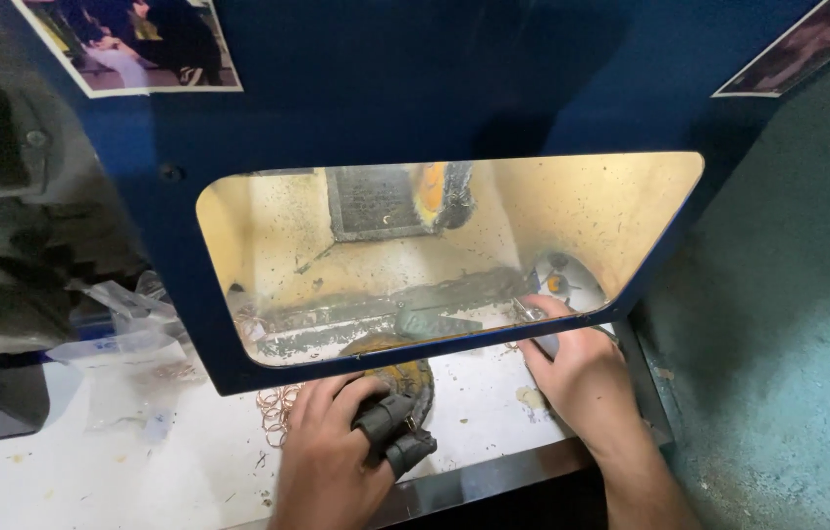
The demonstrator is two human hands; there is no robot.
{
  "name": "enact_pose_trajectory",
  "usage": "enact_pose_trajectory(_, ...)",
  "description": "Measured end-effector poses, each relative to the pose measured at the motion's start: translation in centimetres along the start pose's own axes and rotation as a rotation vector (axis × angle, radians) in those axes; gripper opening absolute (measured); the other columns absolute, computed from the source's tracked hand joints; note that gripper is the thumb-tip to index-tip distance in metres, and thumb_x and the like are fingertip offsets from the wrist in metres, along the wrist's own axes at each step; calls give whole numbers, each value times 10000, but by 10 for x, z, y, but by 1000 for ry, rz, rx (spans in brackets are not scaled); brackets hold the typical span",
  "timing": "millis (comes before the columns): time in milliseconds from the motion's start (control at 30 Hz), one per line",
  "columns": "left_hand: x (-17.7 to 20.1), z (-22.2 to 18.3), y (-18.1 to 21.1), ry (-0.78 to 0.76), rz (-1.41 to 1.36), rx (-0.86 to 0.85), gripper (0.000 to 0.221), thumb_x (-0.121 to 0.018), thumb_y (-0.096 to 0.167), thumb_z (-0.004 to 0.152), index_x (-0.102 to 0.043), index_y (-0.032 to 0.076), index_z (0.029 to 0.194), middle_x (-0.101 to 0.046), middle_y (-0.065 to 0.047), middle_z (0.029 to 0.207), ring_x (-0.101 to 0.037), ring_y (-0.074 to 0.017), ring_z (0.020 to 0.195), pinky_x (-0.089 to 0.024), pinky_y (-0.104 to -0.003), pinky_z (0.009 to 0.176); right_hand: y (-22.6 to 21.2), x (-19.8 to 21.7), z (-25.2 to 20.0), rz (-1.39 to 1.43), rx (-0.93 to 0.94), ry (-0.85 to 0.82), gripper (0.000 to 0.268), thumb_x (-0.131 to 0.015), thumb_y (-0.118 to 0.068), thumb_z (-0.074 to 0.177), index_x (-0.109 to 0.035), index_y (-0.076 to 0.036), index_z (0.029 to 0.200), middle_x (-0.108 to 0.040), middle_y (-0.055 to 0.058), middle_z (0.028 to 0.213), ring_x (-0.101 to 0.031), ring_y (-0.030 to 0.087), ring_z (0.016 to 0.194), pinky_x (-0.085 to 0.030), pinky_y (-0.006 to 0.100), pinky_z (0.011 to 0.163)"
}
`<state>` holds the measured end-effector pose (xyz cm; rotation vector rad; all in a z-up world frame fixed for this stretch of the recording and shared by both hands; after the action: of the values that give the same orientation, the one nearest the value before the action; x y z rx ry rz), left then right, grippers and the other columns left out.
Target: The person uses a handheld rotary tool with a polishing attachment to clean and shine small metal rings. They hold the rings against a wooden block for stability and rotate them to ensure even polishing.
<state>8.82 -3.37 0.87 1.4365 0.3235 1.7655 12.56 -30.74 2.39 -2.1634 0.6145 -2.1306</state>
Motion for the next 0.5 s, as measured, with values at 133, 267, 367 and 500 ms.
enact_pose_trajectory(133,2,0,0,19,-15,0,603,-920,493,698,-736,44,1058,-712,0,1178,-578,-330,1118,-421,-517,1008,4,-4,0,-48,-140,-89,468,-646,-345,848,-627,-375,1315,-776,36,853,-707,314,925,-529,409,854)
enact_pose_trajectory(267,4,2,3,-8,-2,13,594,-927,430,697,-731,33,1093,-715,-25,1178,-580,-325,1129,-432,-520,1019,-10,3,-1,-41,34,-1,448,-683,-288,852,-661,-294,1299,-754,44,740,-708,290,763,-547,405,747)
enact_pose_trajectory(367,4,2,3,-24,0,30,596,-919,430,705,-724,55,1125,-716,-21,1176,-576,-318,1135,-427,-516,1026,-9,0,1,-44,-17,-45,460,-693,-324,856,-650,-302,1314,-766,51,774,-717,294,810,-551,415,772)
enact_pose_trajectory(500,-1,-1,-1,-52,1,40,515,-888,327,710,-722,20,1089,-703,-7,1207,-559,-330,1142,-411,-544,1043,-5,-3,1,-71,-258,-205,485,-624,-347,856,-591,-384,1339,-659,50,621,-677,287,724,-523,407,779)
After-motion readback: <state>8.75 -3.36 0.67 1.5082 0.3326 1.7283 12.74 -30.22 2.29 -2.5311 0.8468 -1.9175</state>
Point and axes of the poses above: each hand's wrist, its own z-axis towards the middle knuckle, its own x-axis out of the back of the hand, y = z × x, the point moved 9 cm from there along z, towards the middle knuckle
